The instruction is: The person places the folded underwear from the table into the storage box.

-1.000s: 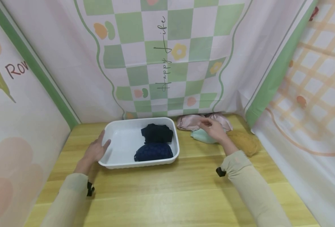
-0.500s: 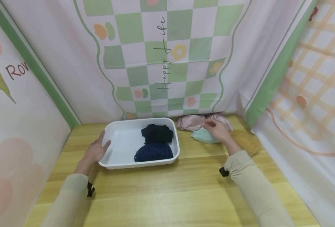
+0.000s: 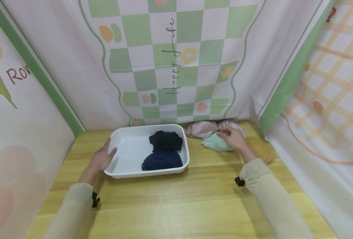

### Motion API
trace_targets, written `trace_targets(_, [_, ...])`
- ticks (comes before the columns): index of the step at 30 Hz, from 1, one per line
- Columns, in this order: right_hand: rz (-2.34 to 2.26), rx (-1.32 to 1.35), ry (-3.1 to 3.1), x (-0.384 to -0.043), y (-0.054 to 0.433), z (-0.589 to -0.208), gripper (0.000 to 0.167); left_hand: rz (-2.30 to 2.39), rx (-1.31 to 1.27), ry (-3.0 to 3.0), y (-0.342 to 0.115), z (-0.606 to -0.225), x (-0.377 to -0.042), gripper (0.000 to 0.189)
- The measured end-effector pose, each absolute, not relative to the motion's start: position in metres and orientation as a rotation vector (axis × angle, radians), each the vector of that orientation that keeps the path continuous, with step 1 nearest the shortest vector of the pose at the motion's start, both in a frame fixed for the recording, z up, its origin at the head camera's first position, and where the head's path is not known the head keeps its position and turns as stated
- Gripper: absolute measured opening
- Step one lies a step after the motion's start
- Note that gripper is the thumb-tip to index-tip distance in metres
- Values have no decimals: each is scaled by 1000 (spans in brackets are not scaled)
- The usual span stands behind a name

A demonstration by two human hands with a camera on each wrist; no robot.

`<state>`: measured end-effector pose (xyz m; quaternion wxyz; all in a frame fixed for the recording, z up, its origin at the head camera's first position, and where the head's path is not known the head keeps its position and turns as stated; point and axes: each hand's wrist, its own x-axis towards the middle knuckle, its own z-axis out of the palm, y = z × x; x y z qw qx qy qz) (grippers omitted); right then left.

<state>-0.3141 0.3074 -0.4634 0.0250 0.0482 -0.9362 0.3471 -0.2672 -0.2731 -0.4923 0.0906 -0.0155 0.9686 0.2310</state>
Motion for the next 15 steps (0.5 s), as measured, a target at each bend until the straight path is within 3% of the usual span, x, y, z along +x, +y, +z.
trace_targets(15, [516, 197, -2989, -323, 322, -472, 60, 690, -39, 2883, -274, -493, -268, 77])
